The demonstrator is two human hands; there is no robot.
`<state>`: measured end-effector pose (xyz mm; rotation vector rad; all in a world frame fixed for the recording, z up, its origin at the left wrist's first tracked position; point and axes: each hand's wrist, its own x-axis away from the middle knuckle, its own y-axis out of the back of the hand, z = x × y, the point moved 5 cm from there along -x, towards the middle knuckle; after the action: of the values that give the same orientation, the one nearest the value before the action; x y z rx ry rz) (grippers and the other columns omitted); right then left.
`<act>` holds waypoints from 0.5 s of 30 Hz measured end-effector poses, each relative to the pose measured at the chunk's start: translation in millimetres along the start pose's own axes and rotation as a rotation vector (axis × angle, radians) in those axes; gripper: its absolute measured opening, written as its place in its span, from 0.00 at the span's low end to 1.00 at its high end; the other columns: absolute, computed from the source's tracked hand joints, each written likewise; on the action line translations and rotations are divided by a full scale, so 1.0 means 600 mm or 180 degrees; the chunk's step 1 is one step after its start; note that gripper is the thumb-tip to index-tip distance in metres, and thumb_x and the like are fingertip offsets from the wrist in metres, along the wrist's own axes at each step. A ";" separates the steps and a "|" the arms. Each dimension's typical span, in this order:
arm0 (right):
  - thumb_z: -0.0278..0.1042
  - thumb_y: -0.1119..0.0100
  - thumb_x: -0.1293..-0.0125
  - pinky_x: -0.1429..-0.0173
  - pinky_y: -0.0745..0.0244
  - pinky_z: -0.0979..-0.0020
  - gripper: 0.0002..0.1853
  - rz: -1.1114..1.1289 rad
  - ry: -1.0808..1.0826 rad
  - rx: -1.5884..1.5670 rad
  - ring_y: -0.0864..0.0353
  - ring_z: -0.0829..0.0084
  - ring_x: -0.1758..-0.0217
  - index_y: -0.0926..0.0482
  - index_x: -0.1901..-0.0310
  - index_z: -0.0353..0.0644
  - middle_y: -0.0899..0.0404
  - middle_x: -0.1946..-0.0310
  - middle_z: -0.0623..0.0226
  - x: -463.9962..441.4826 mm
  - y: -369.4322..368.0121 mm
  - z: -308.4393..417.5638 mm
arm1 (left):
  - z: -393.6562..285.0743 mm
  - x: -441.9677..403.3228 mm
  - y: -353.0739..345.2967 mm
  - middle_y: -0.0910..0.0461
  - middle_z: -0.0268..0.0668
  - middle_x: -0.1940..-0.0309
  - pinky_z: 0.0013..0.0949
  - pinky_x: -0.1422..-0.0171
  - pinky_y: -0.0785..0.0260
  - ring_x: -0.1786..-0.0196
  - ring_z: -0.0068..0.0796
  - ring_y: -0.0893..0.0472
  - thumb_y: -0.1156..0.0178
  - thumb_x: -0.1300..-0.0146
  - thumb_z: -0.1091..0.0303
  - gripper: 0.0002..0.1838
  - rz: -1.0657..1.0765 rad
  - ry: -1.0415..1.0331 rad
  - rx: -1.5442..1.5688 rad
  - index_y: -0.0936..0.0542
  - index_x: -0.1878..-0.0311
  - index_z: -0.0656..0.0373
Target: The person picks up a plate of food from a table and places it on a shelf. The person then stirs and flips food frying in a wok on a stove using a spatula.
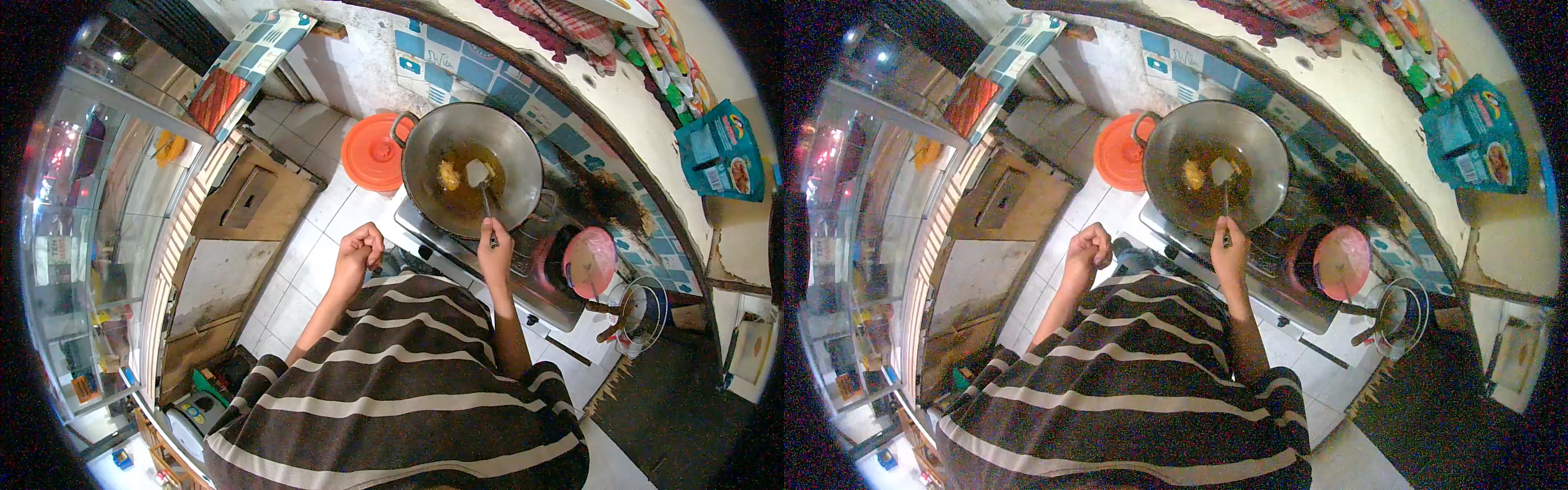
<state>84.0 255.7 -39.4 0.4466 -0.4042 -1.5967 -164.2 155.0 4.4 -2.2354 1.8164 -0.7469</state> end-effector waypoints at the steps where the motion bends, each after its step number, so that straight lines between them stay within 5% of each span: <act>1: 0.47 0.48 0.32 0.50 0.30 0.67 0.23 -0.0060 0.0055 0.0013 0.21 0.64 0.59 0.23 0.54 0.29 0.19 0.63 0.50 0.001 -0.004 -0.007 | 0.000 0.001 0.002 0.40 0.27 0.87 0.22 0.78 0.51 0.84 0.16 0.43 0.62 0.57 0.85 0.11 -0.0011 0.0003 -0.0016 0.31 0.73 0.63; 9: 0.45 0.49 0.30 0.74 0.40 0.79 0.17 -0.0004 -0.0223 -0.0956 0.35 0.82 0.78 0.23 0.64 0.37 0.33 0.80 0.74 -0.006 -0.052 -0.116 | 0.002 0.005 0.008 0.40 0.27 0.87 0.22 0.78 0.52 0.83 0.16 0.44 0.63 0.56 0.85 0.12 0.0001 0.0026 -0.0009 0.31 0.72 0.62; 12: 0.43 0.51 0.29 0.78 0.47 0.82 0.14 0.0108 -0.0879 -0.1820 0.40 0.86 0.80 0.26 0.67 0.41 0.35 0.80 0.77 0.000 -0.050 -0.112 | 0.002 0.006 0.007 0.40 0.27 0.87 0.22 0.78 0.53 0.83 0.16 0.44 0.63 0.56 0.86 0.12 0.0031 0.0025 -0.0024 0.31 0.72 0.62; 15: 0.43 0.48 0.31 0.74 0.40 0.81 0.15 0.0392 -0.0974 -0.2115 0.34 0.86 0.75 0.23 0.62 0.37 0.28 0.75 0.77 0.009 -0.030 -0.081 | -0.001 0.006 0.002 0.40 0.27 0.87 0.22 0.78 0.53 0.83 0.16 0.44 0.63 0.56 0.86 0.12 0.0041 0.0039 -0.0055 0.31 0.72 0.62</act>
<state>93.6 252.1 -90.6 -0.3257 -0.1062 -1.5747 -165.1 151.4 5.1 -2.2326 1.8479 -0.7469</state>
